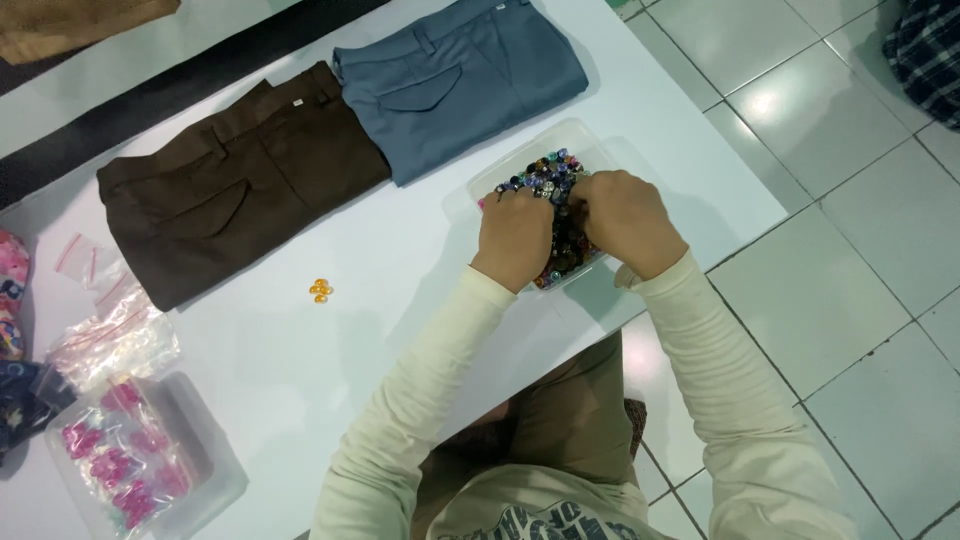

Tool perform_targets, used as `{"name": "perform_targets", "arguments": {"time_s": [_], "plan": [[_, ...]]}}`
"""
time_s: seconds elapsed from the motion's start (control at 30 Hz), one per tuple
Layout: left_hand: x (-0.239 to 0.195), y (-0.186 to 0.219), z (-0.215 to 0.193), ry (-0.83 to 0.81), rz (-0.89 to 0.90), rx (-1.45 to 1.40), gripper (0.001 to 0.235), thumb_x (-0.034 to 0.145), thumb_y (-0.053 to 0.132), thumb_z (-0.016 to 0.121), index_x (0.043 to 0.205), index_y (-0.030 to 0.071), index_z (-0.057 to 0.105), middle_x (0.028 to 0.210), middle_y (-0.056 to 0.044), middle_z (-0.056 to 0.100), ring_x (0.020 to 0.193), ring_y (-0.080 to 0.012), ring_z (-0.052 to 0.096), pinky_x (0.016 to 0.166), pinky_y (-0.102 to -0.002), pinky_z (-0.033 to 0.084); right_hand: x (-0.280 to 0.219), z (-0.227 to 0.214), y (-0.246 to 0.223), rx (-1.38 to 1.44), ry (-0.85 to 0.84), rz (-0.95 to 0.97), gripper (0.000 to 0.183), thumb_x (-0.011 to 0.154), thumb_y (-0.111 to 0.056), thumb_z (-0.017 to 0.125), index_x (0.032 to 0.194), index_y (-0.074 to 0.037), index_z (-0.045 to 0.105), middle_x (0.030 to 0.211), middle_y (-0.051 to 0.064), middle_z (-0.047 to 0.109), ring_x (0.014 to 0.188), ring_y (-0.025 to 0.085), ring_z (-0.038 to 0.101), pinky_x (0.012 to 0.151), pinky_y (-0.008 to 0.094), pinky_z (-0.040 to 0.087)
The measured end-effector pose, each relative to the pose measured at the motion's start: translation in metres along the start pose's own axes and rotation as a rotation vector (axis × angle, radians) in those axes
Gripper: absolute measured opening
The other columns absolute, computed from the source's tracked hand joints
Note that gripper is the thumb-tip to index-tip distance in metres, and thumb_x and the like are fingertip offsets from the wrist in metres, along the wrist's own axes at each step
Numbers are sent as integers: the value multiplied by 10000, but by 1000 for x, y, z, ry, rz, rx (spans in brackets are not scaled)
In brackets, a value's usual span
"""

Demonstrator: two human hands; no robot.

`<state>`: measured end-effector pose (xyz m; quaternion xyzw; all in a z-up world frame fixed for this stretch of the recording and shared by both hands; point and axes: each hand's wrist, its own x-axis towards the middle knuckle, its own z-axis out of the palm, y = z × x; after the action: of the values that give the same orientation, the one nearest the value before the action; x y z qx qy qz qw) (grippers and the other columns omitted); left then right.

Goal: Sorting small decorative beads and placing them into small clear plastic bags for packaging.

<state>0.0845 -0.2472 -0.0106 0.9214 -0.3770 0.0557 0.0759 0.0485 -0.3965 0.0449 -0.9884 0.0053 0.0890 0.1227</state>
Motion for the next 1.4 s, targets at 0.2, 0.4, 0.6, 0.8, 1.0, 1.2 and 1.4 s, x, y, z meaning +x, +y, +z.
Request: {"name": "perform_targets", "arguments": {"time_s": [0.2,0.4,0.6,0.8,1.0,1.2,1.4], "plan": [[1,1,1,-9,25,-143,180,854,3,674,683,50,701,653,-133,631,627,-237,612,641,-358,404,-2,-4,-1,51,31,-8,238,840,99,620,1015,39,769,800,231,734,753,364,724,591,442,598],[-10,0,-60,77,-45,-480,106,925,-46,625,947,-99,715,765,-253,667,712,-328,684,662,-399,548,-15,-9,1,213,164,-149,311,938,78,560,1195,41,731,941,247,696,824,374,723,643,393,594],[-30,-21,-58,229,-36,-864,205,1017,17,581,1198,-3,676,904,-188,667,793,-290,695,673,-363,582,-30,-8,-7,597,257,-155,281,980,64,567,1231,76,693,927,255,718,815,330,731,653,394,586],[-67,-32,-55,413,-47,-1036,173,1028,53,613,1190,98,653,1010,-95,650,969,-308,703,844,-415,603,-33,-2,-47,756,394,-375,196,1009,75,602,1171,37,704,971,244,676,752,326,704,613,397,565],[-100,-52,-50,507,-159,-1297,188,1028,102,653,1206,135,704,972,-50,707,896,-123,665,823,-307,573,-29,22,-69,937,360,-463,144,1036,102,594,1153,140,668,896,222,639,713,229,667,607,323,536],[-84,-50,-54,373,-79,-975,200,982,96,689,1180,120,705,968,-88,730,932,-239,683,882,-387,547,-43,13,-61,769,387,-298,151,1038,119,584,1145,140,688,871,295,654,737,338,690,552,341,493],[-40,-22,-69,298,98,-794,292,889,-28,730,1180,-16,705,1056,-254,701,1020,-419,681,931,-496,545,-43,11,-32,808,358,-105,192,1014,104,551,1126,66,702,922,255,696,836,210,648,595,352,497]]}}
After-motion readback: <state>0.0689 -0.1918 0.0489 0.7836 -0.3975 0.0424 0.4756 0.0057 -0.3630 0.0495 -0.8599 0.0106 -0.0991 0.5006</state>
